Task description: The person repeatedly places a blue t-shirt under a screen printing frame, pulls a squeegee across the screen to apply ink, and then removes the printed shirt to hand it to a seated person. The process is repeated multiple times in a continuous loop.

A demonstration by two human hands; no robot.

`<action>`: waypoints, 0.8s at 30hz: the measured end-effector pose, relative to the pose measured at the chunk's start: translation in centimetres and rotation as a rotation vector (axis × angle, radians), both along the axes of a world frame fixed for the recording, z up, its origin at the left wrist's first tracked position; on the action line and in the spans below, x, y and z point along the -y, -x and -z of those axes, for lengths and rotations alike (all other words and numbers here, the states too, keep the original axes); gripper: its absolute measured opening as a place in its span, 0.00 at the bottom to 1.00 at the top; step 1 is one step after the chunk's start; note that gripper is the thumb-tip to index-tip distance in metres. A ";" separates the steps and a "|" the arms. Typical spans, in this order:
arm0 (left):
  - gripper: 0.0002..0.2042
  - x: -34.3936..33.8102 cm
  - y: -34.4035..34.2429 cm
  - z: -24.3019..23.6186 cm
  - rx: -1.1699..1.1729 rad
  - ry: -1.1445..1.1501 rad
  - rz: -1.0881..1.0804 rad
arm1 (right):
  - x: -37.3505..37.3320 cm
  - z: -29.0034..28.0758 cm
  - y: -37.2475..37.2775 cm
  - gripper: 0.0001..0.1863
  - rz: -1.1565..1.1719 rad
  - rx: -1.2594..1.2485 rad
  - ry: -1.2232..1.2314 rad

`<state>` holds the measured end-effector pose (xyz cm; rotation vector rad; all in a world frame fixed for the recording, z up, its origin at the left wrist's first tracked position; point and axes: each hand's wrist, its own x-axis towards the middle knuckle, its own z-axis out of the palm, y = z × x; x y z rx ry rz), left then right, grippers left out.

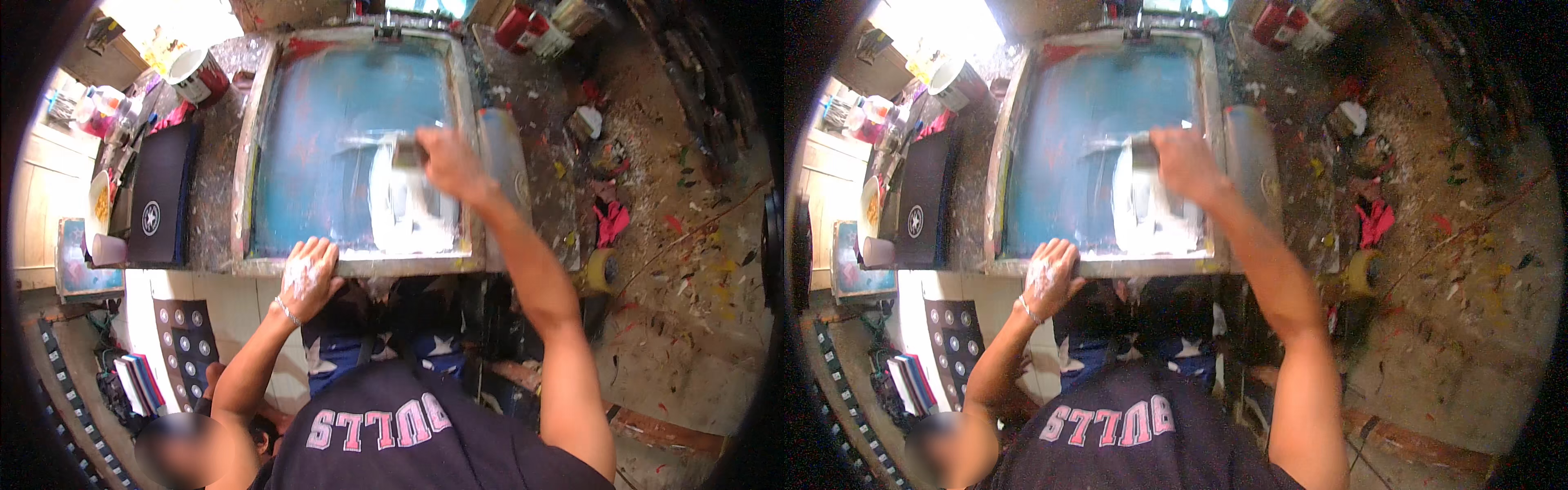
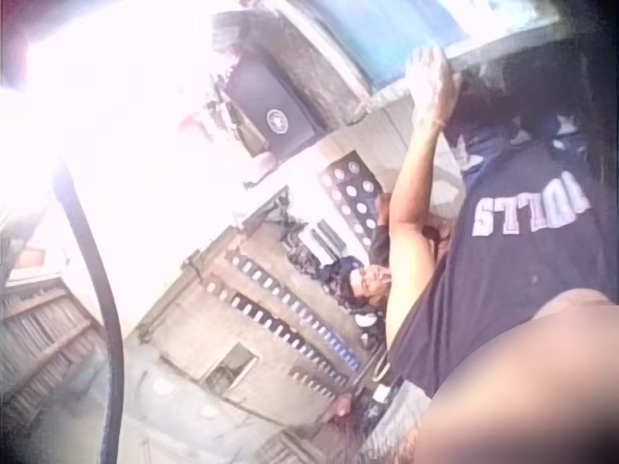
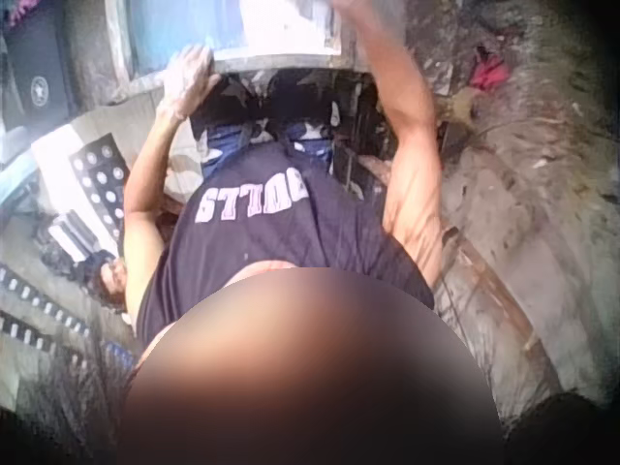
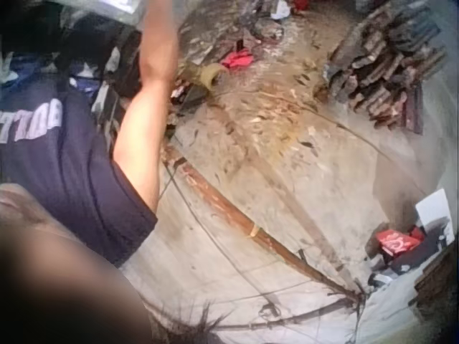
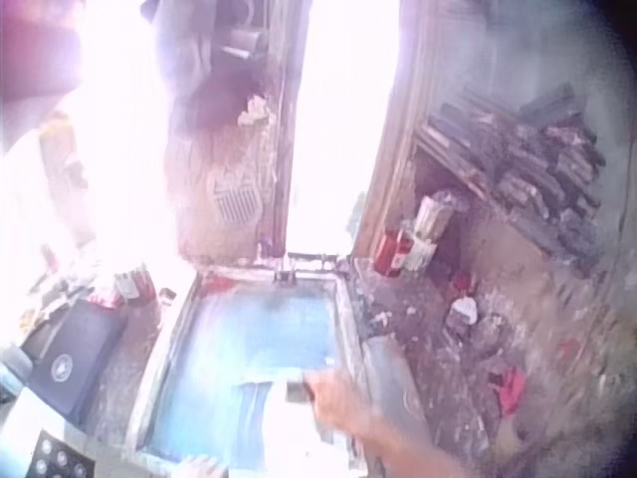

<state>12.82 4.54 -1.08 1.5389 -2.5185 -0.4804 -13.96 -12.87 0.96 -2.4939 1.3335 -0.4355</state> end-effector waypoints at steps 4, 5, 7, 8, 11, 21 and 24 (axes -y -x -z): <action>0.22 -0.2 0.0 0.1 -0.010 -0.007 -0.027 | 2.8 1.2 -1.3 0.09 0.060 -0.070 0.110; 0.22 -0.3 0.1 0.1 -0.011 0.002 -0.021 | 2.0 1.3 -1.4 0.09 0.053 -0.088 0.065; 0.22 -0.3 0.1 0.1 -0.012 0.006 -0.024 | -0.6 1.0 -1.4 0.09 0.042 -0.122 -0.017; 0.22 -0.2 0.1 0.0 -0.008 0.003 -0.020 | -2.2 0.9 -1.3 0.08 0.027 -0.129 0.014; 0.22 0.0 0.0 0.0 0.002 -0.004 0.006 | -7.9 0.7 -0.8 0.07 0.015 -0.142 0.082; 0.20 0.0 -0.1 -0.5 -0.075 0.091 0.009 | -14.1 0.4 -0.2 0.09 -0.002 -0.236 0.263; 0.18 0.3 -0.1 -2.7 -0.131 0.131 0.004 | -14.9 -1.2 0.0 0.17 0.013 -0.123 0.321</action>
